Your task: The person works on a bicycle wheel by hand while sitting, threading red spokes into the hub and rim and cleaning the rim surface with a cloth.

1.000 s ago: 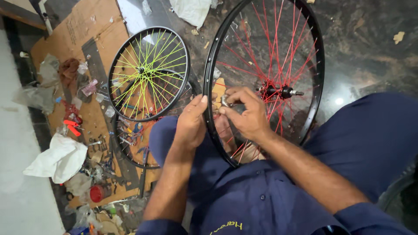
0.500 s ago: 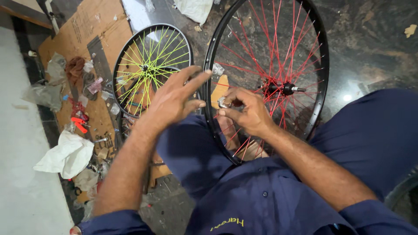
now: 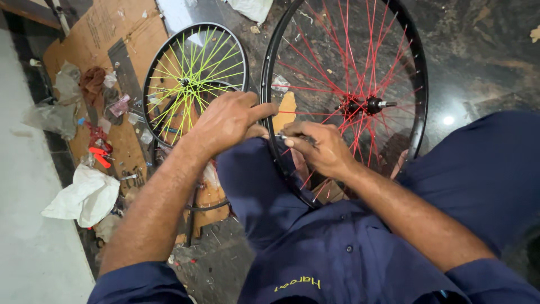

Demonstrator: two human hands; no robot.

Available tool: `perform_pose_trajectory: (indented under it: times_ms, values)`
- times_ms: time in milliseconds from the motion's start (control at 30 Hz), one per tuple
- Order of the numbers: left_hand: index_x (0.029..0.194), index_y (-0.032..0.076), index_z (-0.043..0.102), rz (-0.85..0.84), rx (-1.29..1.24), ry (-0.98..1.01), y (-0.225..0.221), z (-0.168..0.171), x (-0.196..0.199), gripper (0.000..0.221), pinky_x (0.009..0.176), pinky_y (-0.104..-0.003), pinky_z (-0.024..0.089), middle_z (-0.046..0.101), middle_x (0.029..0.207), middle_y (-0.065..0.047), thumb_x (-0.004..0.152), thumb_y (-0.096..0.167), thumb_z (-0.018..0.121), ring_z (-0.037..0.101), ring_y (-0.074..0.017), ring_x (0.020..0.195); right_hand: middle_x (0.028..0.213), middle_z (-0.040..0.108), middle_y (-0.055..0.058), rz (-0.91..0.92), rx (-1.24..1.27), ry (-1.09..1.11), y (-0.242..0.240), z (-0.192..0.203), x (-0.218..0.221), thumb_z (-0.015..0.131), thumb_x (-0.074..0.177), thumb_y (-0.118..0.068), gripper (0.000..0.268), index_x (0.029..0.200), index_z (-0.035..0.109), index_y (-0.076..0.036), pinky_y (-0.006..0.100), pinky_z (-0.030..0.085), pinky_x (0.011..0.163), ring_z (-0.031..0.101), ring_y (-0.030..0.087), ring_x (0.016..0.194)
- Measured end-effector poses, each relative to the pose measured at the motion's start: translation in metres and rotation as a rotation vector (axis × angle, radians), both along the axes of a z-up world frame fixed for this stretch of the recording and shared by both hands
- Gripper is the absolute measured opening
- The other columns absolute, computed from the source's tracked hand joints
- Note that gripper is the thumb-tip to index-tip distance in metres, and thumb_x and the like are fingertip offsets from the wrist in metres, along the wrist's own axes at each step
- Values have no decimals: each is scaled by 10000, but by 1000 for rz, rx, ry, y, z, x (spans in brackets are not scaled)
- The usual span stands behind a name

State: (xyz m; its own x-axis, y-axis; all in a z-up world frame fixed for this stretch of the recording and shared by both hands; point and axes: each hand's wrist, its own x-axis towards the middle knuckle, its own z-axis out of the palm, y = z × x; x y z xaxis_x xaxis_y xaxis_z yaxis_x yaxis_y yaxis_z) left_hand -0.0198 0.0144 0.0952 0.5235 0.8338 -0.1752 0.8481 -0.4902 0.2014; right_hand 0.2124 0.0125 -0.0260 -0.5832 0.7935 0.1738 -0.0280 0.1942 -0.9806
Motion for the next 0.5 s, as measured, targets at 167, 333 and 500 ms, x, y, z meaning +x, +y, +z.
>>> perform_pose_trajectory:
  times_ms: [167, 333, 500]
  values:
    - [1237, 173, 650, -17, -2, -76, -9, -8, 9, 508, 756, -490, 490, 607, 878, -117, 833, 469, 734, 626, -358, 857, 897, 763, 126, 34, -251, -223, 4, 2, -9, 635, 1000, -273, 258, 1040, 741, -42, 339, 564, 756, 743, 186, 813]
    - [1218, 158, 648, 100, -115, -111, -11, -8, 9, 516, 755, -507, 479, 623, 908, -139, 776, 392, 777, 620, -392, 900, 1106, 683, 228, 154, 19, 289, 8, -10, 1, 660, 951, -114, 161, 1040, 697, 15, 392, 526, 809, 663, 214, 1000]
    - [1215, 145, 643, 116, -136, -179, -11, -18, 7, 455, 777, -499, 489, 619, 966, -181, 804, 278, 786, 617, -399, 931, 1014, 734, 125, 49, -60, -232, -3, -12, -18, 771, 863, -141, 263, 1045, 603, -53, 369, 553, 811, 697, 213, 976]
